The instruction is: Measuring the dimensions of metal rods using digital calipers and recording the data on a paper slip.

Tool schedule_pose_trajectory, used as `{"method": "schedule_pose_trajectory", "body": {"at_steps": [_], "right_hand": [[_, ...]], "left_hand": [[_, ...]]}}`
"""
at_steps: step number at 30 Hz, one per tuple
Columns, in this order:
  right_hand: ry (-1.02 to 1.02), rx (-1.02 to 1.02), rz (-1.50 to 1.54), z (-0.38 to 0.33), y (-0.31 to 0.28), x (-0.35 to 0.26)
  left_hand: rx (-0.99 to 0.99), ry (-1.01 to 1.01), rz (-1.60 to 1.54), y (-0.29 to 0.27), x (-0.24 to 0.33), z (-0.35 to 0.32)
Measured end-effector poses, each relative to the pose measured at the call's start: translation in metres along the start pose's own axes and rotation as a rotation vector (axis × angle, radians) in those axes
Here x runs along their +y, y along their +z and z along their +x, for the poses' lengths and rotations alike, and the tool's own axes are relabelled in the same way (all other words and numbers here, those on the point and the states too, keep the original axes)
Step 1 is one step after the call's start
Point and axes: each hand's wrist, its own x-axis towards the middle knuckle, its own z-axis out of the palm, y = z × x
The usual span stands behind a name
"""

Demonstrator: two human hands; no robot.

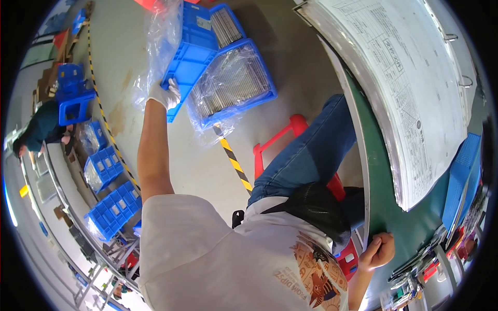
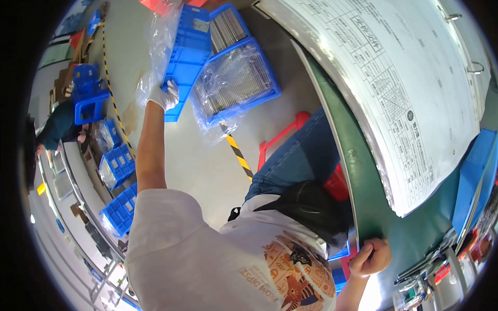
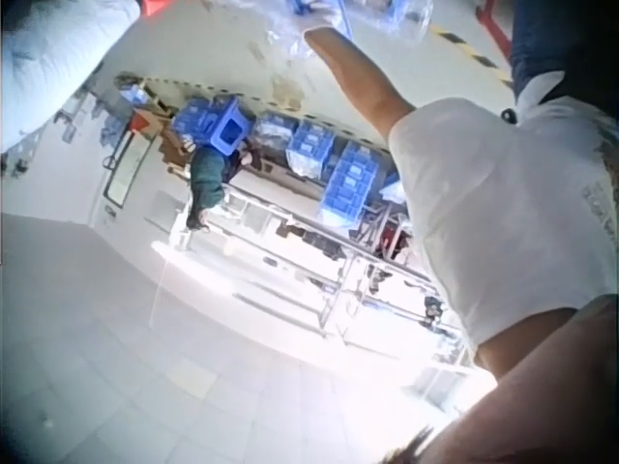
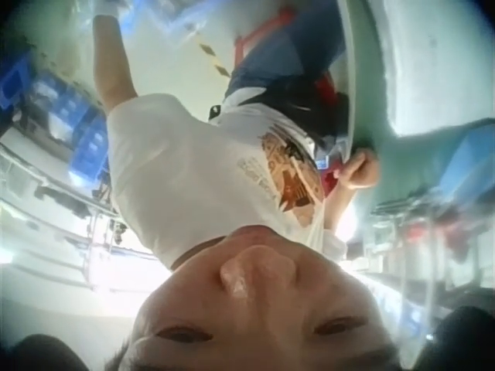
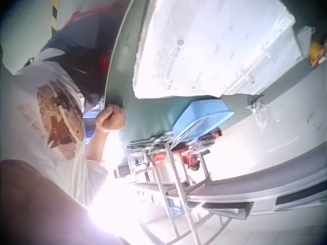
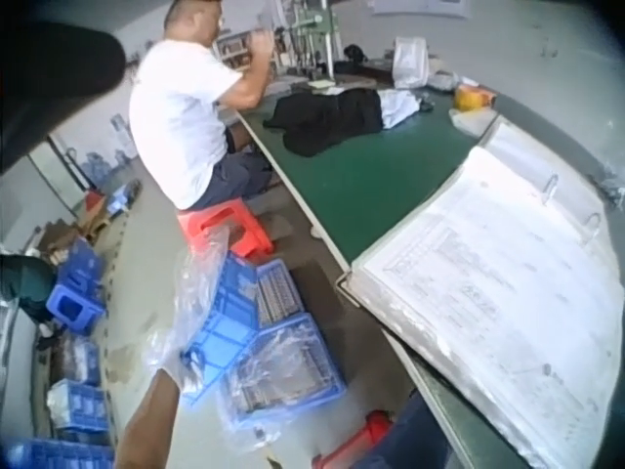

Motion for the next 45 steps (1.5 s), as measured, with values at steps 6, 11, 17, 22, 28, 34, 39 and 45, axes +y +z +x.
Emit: {"method": "schedule_pose_trajectory", "body": {"at_steps": [6,11,17,22,28,34,39,45], "right_hand": [[0.020,0.000,0.033,-0.002,0.000,-0.001],[-0.002,0.014,0.038,-0.002,0.003,0.001],[0.011,0.039,0.041,-0.001,0.002,-0.001],[-0.034,0.018,0.033,0.001,0.005,0.000],[-0.293,0.027,-0.017,0.060,-0.008,-0.037],[-0.647,-0.098,-0.093,0.167,0.028,-0.119],[-0.730,-0.283,-0.073,0.193,0.077,-0.113],[-0.803,-0.259,-0.130,0.188,0.102,-0.093]], "left_hand": [[0.059,0.051,-0.022,-0.009,0.007,-0.021],[0.091,0.161,0.027,-0.056,0.000,-0.020],[0.097,0.243,0.092,-0.103,-0.005,-0.039],[0.126,0.262,0.014,-0.112,-0.018,-0.046],[0.076,0.247,-0.031,-0.080,-0.028,-0.024],[0.365,0.923,1.505,-0.070,-0.057,-0.032],[-0.203,0.442,-0.208,-0.140,-0.096,0.078],[0.072,0.207,-0.296,-0.137,-0.185,0.085]]}}
